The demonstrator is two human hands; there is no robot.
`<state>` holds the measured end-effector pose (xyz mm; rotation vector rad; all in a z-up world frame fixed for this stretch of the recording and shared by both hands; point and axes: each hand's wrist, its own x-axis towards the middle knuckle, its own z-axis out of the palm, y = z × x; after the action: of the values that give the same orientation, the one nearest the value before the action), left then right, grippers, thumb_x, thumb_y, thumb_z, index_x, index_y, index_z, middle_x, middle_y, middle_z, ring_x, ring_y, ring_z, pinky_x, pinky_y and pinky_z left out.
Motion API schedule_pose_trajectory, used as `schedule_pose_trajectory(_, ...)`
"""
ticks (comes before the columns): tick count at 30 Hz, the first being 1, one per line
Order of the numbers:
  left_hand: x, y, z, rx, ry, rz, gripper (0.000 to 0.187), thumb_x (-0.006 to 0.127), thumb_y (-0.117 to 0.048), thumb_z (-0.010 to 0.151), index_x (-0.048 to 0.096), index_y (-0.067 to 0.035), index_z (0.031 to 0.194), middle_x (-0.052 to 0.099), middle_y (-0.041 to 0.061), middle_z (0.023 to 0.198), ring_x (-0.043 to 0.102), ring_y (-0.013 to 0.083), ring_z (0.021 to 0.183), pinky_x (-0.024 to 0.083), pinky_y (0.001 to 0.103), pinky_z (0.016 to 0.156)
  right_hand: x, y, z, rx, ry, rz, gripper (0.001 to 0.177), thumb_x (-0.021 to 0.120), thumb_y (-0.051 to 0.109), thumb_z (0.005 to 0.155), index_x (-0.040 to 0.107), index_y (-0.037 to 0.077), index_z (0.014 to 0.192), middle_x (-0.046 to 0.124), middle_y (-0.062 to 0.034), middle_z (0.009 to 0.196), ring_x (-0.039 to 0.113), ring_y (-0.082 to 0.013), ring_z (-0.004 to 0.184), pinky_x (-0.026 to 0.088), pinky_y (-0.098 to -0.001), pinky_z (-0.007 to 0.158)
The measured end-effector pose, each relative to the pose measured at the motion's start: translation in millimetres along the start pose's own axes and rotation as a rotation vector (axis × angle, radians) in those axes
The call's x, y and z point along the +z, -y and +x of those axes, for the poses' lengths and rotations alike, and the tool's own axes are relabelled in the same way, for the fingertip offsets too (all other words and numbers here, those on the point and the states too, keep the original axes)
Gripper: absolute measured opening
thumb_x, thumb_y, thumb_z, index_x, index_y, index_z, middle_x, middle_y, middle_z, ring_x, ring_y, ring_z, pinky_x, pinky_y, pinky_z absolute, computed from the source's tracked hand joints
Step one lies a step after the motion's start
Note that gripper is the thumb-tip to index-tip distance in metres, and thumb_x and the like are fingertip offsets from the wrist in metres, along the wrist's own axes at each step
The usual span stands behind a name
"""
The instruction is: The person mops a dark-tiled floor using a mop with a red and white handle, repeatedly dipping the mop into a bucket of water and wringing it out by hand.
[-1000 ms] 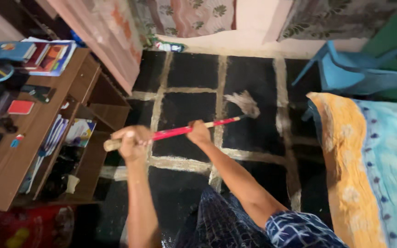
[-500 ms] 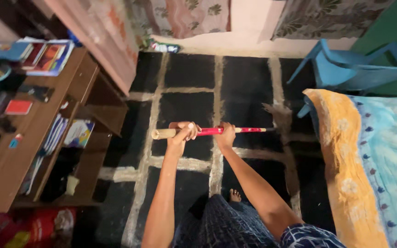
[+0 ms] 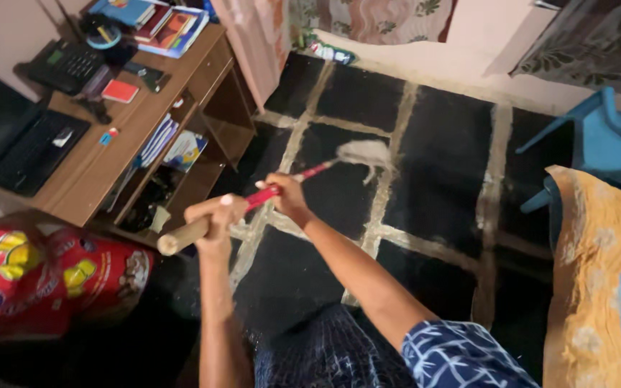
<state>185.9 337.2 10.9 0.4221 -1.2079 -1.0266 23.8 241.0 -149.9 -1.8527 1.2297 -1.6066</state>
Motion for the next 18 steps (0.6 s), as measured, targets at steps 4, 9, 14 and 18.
schedule_pose_trajectory(4, -29, -44, -33, 0.049, -0.079, 0.242, 0.046, 0.058, -0.014, 0.107, 0.049, 0.001, 0.065, 0.054, 0.009, 0.064, 0.054, 0.0166, 0.061, 0.047, 0.033, 0.065, 47, 17, -12, -0.111, 0.203, 0.017, 0.035, 0.070, 0.036, 0.095, 0.058, 0.011, 0.073, 0.060, -0.0092, 0.069, 0.063, -0.0325, 0.069, 0.047, -0.0445, 0.061)
schedule_pose_trajectory(9, -59, -63, -65, 0.320, -0.121, 0.242, 0.046, 0.052, -0.020, 0.106, 0.044, -0.001, 0.065, 0.046, 0.009, 0.057, 0.050, 0.0192, 0.048, 0.049, 0.037, 0.055, 86, 52, -26, 0.125, 0.627, -0.273, 0.039, 0.066, 0.047, 0.093, 0.067, 0.013, 0.073, 0.071, -0.0110, 0.079, 0.071, -0.0356, 0.084, 0.051, -0.0509, 0.071)
schedule_pose_trajectory(14, -87, -68, -94, 0.344, -0.243, 0.178, 0.043, 0.051, -0.026, 0.105, 0.040, -0.003, 0.070, 0.041, 0.008, 0.053, 0.040, 0.0196, 0.038, 0.043, 0.036, 0.042, 82, 80, -47, 0.216, 0.755, -0.472, 0.012, 0.069, 0.029, 0.077, 0.075, 0.019, 0.080, 0.077, -0.0056, 0.096, 0.072, -0.0313, 0.097, 0.046, -0.0606, 0.091)
schedule_pose_trajectory(18, -75, -58, -121, 0.273, -0.257, 0.142, 0.045, 0.053, -0.030, 0.108, 0.038, -0.005, 0.073, 0.040, 0.009, 0.053, 0.042, 0.0213, 0.042, 0.043, 0.038, 0.046, 57, 56, -76, 0.240, 0.755, -0.487, 0.017, 0.067, 0.031, 0.077, 0.076, 0.019, 0.086, 0.076, -0.0082, 0.103, 0.071, -0.0317, 0.103, 0.053, -0.0556, 0.090)
